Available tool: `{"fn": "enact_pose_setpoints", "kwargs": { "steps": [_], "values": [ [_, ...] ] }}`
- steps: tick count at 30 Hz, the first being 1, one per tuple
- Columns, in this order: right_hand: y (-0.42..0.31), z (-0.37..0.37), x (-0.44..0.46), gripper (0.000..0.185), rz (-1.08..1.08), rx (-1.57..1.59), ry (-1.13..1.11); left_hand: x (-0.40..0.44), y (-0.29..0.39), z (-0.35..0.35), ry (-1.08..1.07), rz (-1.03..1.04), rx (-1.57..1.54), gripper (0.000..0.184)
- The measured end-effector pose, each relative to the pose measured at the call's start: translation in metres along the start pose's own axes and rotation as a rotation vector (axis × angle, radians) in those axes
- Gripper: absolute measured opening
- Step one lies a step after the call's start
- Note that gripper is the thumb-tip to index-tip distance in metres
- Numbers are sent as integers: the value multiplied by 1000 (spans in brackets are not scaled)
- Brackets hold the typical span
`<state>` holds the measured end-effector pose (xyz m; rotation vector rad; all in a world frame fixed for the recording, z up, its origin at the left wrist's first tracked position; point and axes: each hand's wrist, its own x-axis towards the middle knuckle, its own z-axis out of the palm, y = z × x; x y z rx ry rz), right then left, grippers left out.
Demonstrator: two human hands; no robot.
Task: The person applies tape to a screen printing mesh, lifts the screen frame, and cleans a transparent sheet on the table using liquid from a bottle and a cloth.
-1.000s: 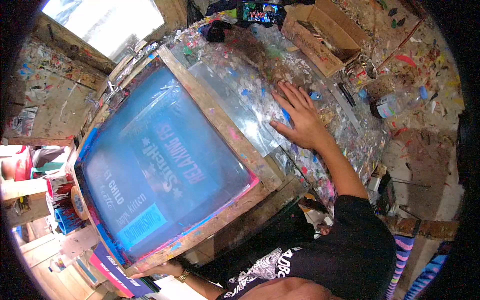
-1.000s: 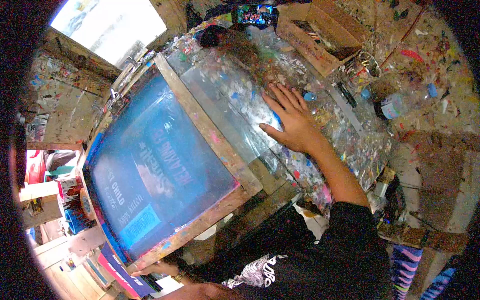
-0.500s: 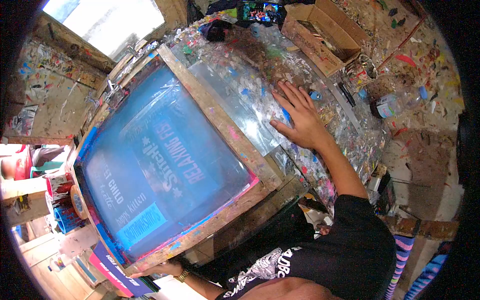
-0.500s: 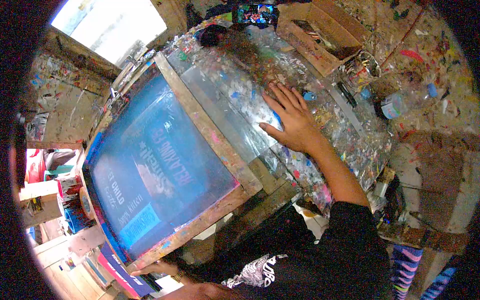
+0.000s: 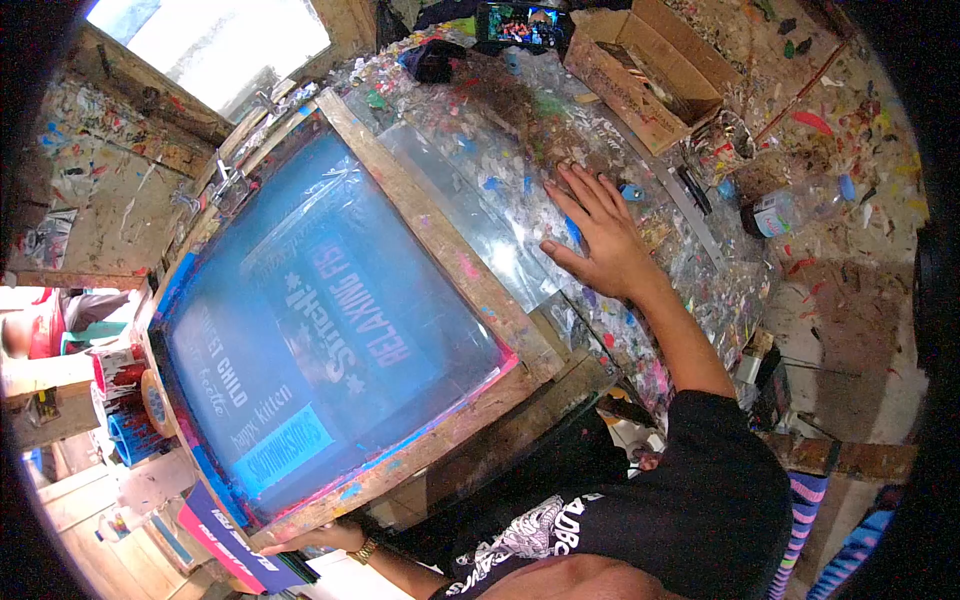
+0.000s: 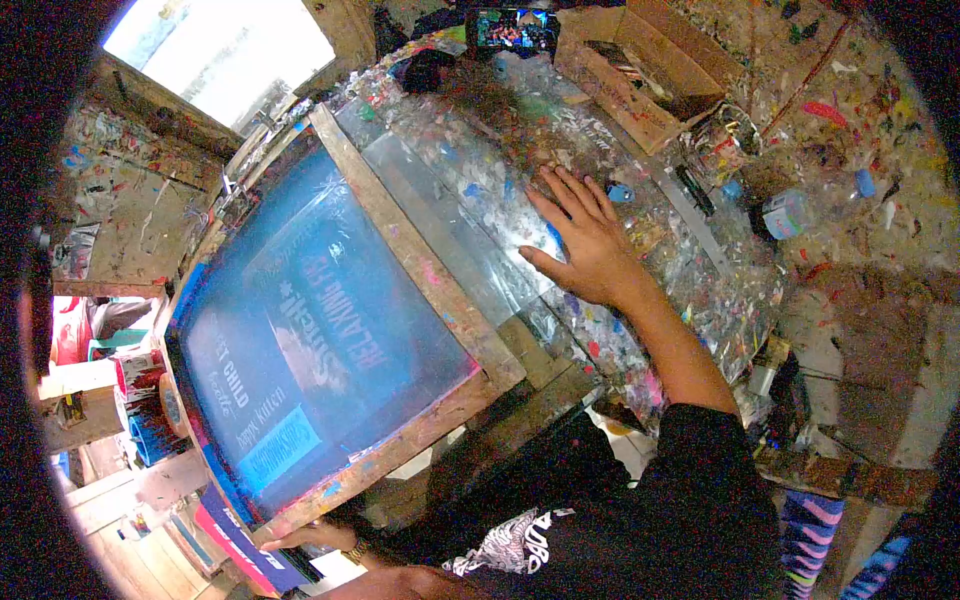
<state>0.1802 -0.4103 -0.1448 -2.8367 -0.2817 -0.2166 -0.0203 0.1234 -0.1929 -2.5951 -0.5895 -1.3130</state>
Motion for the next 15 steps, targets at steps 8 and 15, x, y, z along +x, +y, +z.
{"fn": "enact_pose_setpoints", "kwargs": {
  "steps": [8, 15],
  "values": [
    [0, 0, -1, 68, 3, -3, -4, -34, -40, 16, -154, -442, -644, 121],
    [1, 2, 0, 69, -5, -8, 7, -33, -38, 10, -289, -531, -734, 129]
  ]
}}
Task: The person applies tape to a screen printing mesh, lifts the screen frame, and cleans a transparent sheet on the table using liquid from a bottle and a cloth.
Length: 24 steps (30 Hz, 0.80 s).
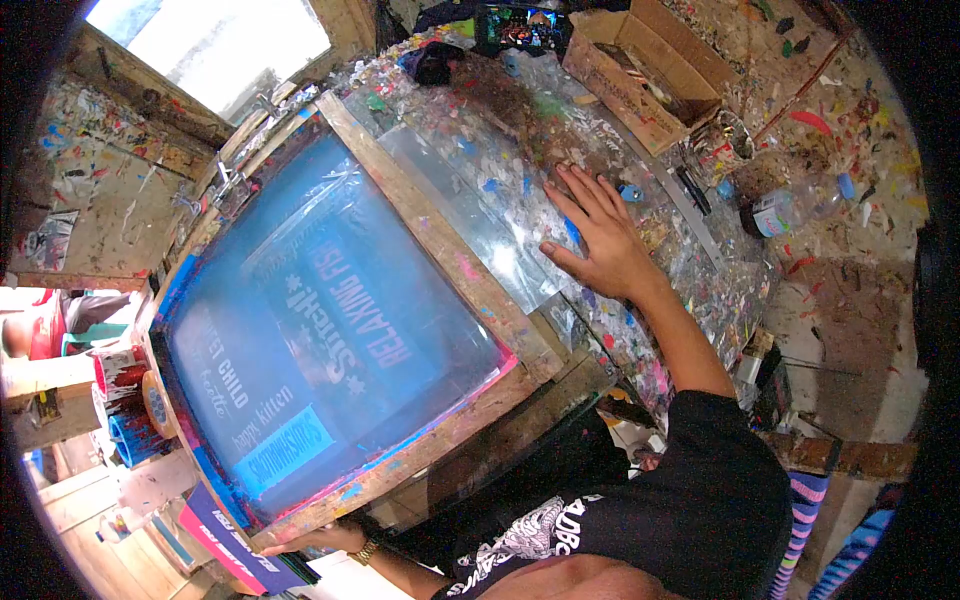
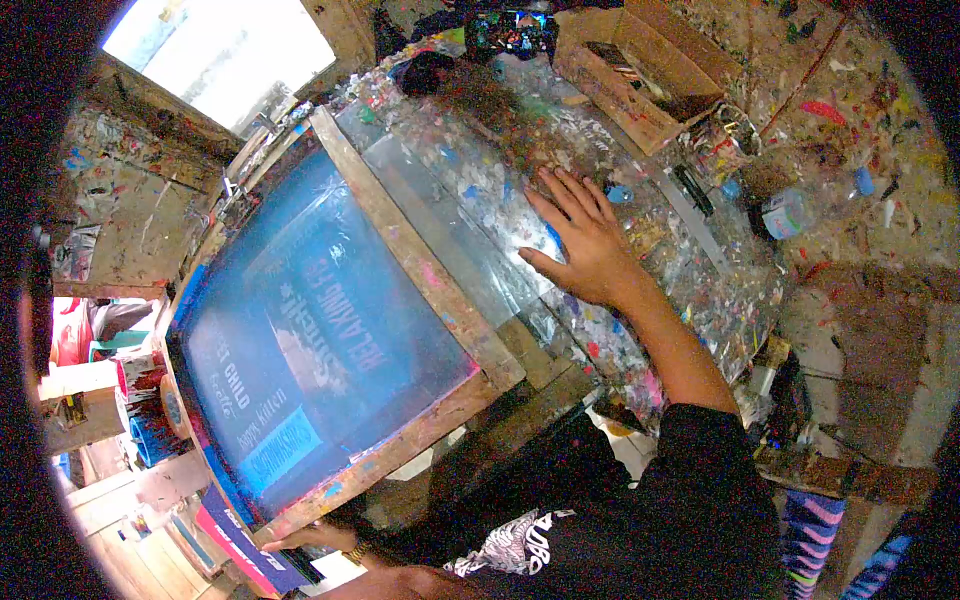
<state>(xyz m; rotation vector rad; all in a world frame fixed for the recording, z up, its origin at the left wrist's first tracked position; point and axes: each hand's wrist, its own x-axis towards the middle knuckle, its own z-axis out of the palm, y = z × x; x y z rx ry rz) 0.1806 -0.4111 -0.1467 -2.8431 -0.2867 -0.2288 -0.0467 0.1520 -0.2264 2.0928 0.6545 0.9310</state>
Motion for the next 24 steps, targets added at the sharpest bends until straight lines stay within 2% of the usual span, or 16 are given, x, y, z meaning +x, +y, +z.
{"fn": "enact_pose_setpoints", "kwargs": {
  "steps": [2, 4, 5, 8, 11, 12, 14, 17, 21, 23, 24],
  "values": [
    [0, -1, 0, 69, 1, -3, -2, 3, -38, -8, -15, 12, -99, 128],
    [-1, -1, 0, 69, 1, 4, 4, 3, -48, -10, 117, 103, -18, 125],
    [-1, -1, 0, 69, 0, 4, 4, 3, -47, -10, 162, 133, 10, 124],
    [-3, -3, 0, 68, 13, 16, 2, 4, -9, -1, 116, 218, 196, 126],
    [-2, -2, 0, 67, 15, 19, 18, 3, -10, 2, 205, 144, 223, 130],
    [-1, 0, -1, 67, 14, 17, 27, 6, -20, -2, 99, 41, 31, 131],
    [-1, 1, -2, 67, 13, 15, 36, 7, -27, -5, -8, -63, -160, 131],
    [-1, 1, -2, 66, 21, 28, 46, 5, -16, -1, 40, -65, -109, 132],
    [-1, 2, -5, 64, 40, 41, 86, 5, -7, 1, 174, 201, 193, 123],
    [-1, 2, -5, 64, 43, 55, 99, 5, 4, 10, 208, 267, 269, 120],
    [-2, 1, -5, 64, 46, 63, 97, 6, 26, 25, 286, 315, 248, 113]
  ]
}}
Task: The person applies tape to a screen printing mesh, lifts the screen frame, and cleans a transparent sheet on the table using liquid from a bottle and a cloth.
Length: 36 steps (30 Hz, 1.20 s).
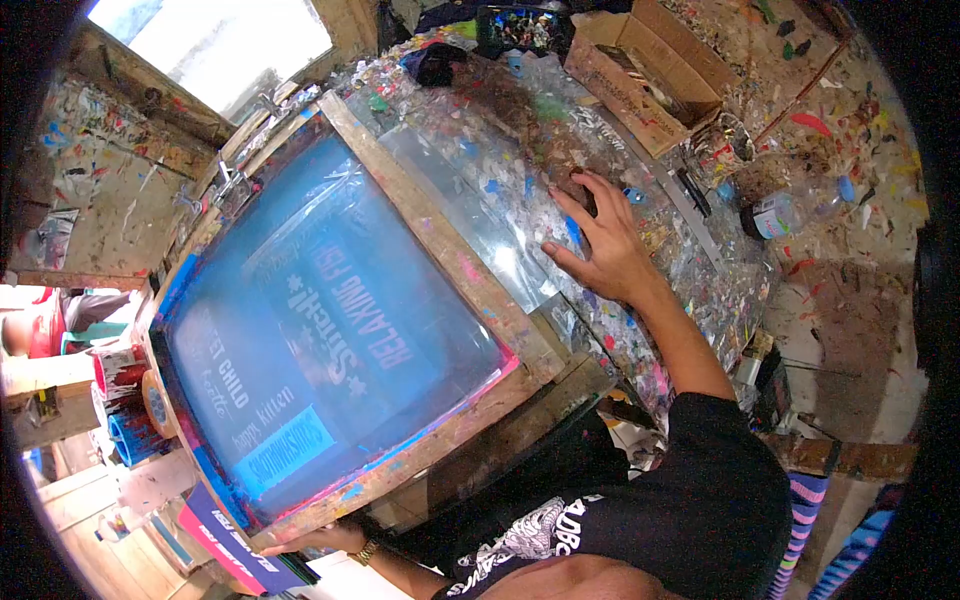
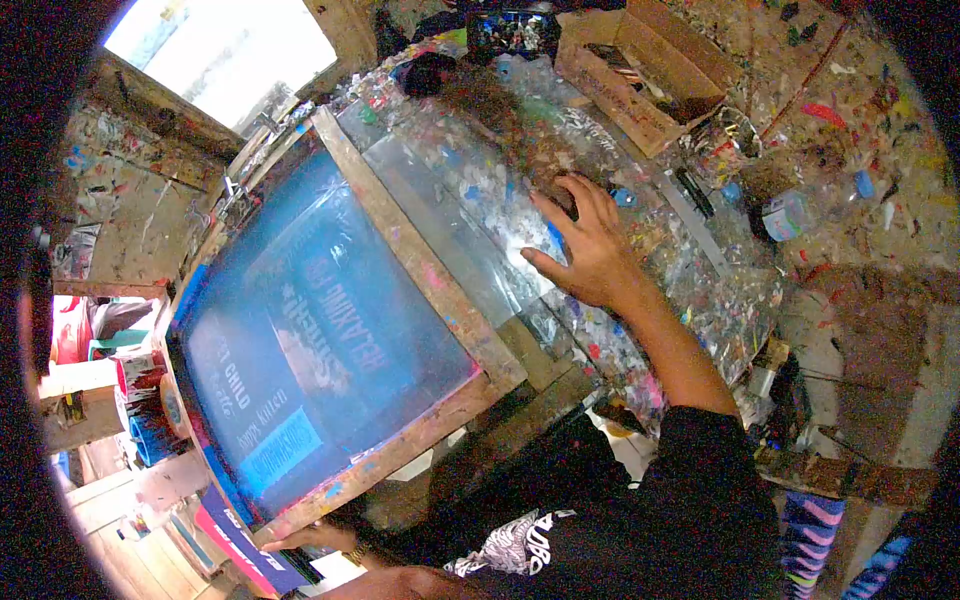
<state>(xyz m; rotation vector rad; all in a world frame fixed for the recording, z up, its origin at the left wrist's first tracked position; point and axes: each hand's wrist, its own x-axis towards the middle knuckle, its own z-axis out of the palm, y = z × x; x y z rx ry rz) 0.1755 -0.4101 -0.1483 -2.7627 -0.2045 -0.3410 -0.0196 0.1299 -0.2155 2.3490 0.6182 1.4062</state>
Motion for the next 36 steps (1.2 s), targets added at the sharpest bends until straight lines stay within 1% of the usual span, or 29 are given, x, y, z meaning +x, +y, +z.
{"fn": "enact_pose_setpoints", "kwargs": {
  "steps": [2, 3, 5, 6, 8, 9, 11, 14, 17, 18, 20, 21, 23, 24, 26, 27, 29, 30, 32, 33, 34, 35, 36],
  "values": [
    [-1, -2, 1, 64, 1, 8, 0, 5, 7, 1, 89, 35, -14, 106],
    [-1, -3, 1, 64, 4, 5, -8, 10, -3, -6, 96, 215, 178, 100],
    [-2, -3, 2, 64, 7, 2, -16, 11, 0, -6, 101, 394, 371, 94],
    [-2, -3, 1, 65, 14, -4, -26, 8, 8, 0, 102, 116, 124, 90],
    [-2, -2, 1, 66, 20, -10, -35, 7, 14, -1, 100, -162, -123, 86],
    [-1, -1, 1, 66, 15, -23, -35, 8, 11, -7, 40, -15, 3, 84],
    [0, -1, 1, 67, 10, -36, -34, 8, 7, -13, -19, 132, 128, 82],
    [-1, -2, 2, 68, 9, -33, -46, 7, -4, -11, -43, 200, 174, 83],
    [-2, -2, 1, 69, -1, -52, -45, 5, -10, -10, 23, 149, 103, 93],
    [-2, -2, 1, 69, -7, -59, -40, 9, -7, -12, 24, 254, 225, 100],
    [-2, -1, 1, 70, -13, -66, -38, 10, -11, -16, 23, 360, 347, 108],
    [-2, -1, 1, 70, -3, -71, -43, 8, -18, -18, -17, 339, 305, 115],
    [-2, -1, 1, 70, 7, -75, -48, 6, -20, -17, -57, 318, 263, 123],
    [-2, 0, 1, 71, 17, -80, -58, 6, -6, -10, 6, 268, 220, 120],
    [-2, -1, 2, 72, 26, -85, -68, 2, -21, -11, 69, 217, 176, 118],
    [-2, -1, 2, 73, 25, -83, -72, -6, -59, -20, -5, 178, 85, 110],
    [-3, -4, 1, 73, 21, -80, -77, -10, -81, -20, -77, 138, -2, 101],
    [-2, -6, 0, 73, 62, -105, -93, -7, -72, -11, -23, -54, -146, 94],
    [-2, -8, 1, 72, 70, -116, -125, -7, -53, -7, 51, -254, -257, 87],
    [0, -9, 0, 71, 110, -139, -104, -7, -27, -15, -30, -106, -124, 100],
    [-7, 0, 5, 71, 100, -130, -110, -9, 0, -50, -98, 22, 70, 113],
    [1, -4, 0, 71, 92, -138, -117, -7, 16, -33, -207, 158, 167, 127],
    [4, 0, -2, 71, 87, -120, -102, -2, 29, -31, -318, 95, 162, 132]
  ]
}}
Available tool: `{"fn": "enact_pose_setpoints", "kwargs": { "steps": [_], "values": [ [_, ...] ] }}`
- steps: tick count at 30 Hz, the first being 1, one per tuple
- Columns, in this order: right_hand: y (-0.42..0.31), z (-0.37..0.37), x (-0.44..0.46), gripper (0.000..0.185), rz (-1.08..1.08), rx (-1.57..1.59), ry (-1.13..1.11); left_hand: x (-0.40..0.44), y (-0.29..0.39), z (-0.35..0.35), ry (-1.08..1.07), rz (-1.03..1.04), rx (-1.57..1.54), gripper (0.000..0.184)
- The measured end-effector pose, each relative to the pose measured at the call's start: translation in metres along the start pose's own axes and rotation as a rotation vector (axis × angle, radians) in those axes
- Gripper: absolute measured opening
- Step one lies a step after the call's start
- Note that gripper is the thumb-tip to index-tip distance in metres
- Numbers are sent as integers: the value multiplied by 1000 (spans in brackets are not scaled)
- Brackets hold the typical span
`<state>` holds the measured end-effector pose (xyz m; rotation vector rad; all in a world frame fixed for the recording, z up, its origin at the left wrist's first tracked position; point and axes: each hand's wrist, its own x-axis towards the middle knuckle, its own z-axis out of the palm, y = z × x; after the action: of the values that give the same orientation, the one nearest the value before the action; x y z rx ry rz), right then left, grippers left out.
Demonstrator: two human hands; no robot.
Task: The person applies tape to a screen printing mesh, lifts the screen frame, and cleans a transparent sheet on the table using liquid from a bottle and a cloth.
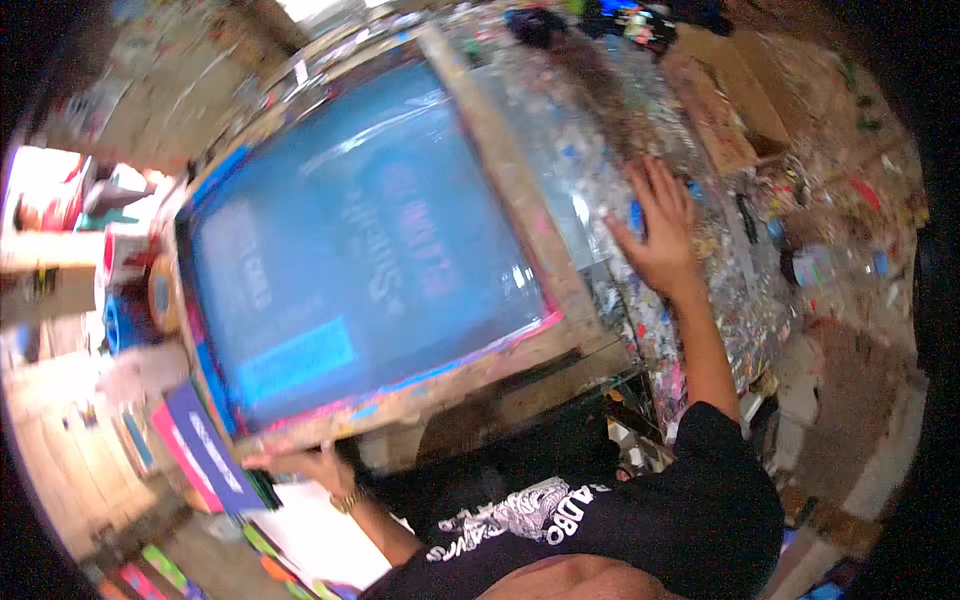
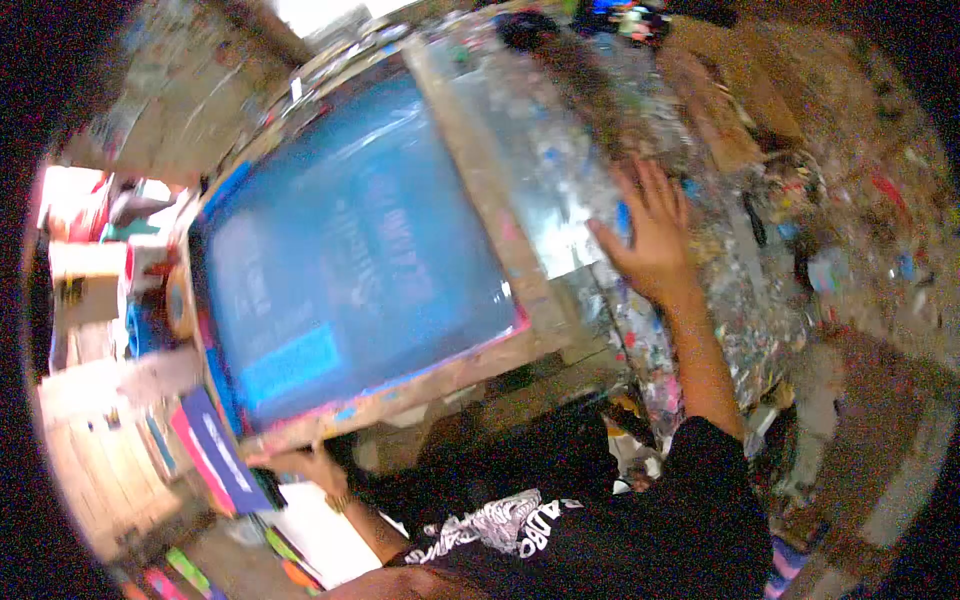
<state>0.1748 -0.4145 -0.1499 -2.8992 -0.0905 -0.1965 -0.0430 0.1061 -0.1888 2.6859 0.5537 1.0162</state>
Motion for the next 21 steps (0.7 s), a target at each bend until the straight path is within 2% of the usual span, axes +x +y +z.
{"fn": "enact_pose_setpoints", "kwargs": {
  "steps": [1, 2, 5, 7, 10, 12, 14, 21],
  "values": [
    [-4, 6, 5, 71, -32, 26, 12, -5, 5, -13, -98, -76, -8, 137],
    [-2, 4, 1, 71, -44, 21, 10, -9, -4, -7, -25, -102, -16, 136],
    [-4, 7, 0, 62, -61, -37, 55, -9, 5, -14, -125, -113, 135, 141],
    [-6, 6, 4, 61, -80, -5, 63, -8, 16, -20, -197, -215, 110, 145],
    [-10, 1, 7, 61, -113, 14, 77, -9, 15, -24, -195, -230, 162, 146],
    [-7, 4, 4, 60, -125, 21, 75, -9, 17, -17, -283, -190, 264, 146],
    [-9, 1, 5, 67, -100, 1, 23, -8, 19, -18, -297, -188, 284, 145],
    [-5, 8, 4, 63, -140, 25, 80, -6, 22, -20, -334, -179, 351, 142]
  ]
}}
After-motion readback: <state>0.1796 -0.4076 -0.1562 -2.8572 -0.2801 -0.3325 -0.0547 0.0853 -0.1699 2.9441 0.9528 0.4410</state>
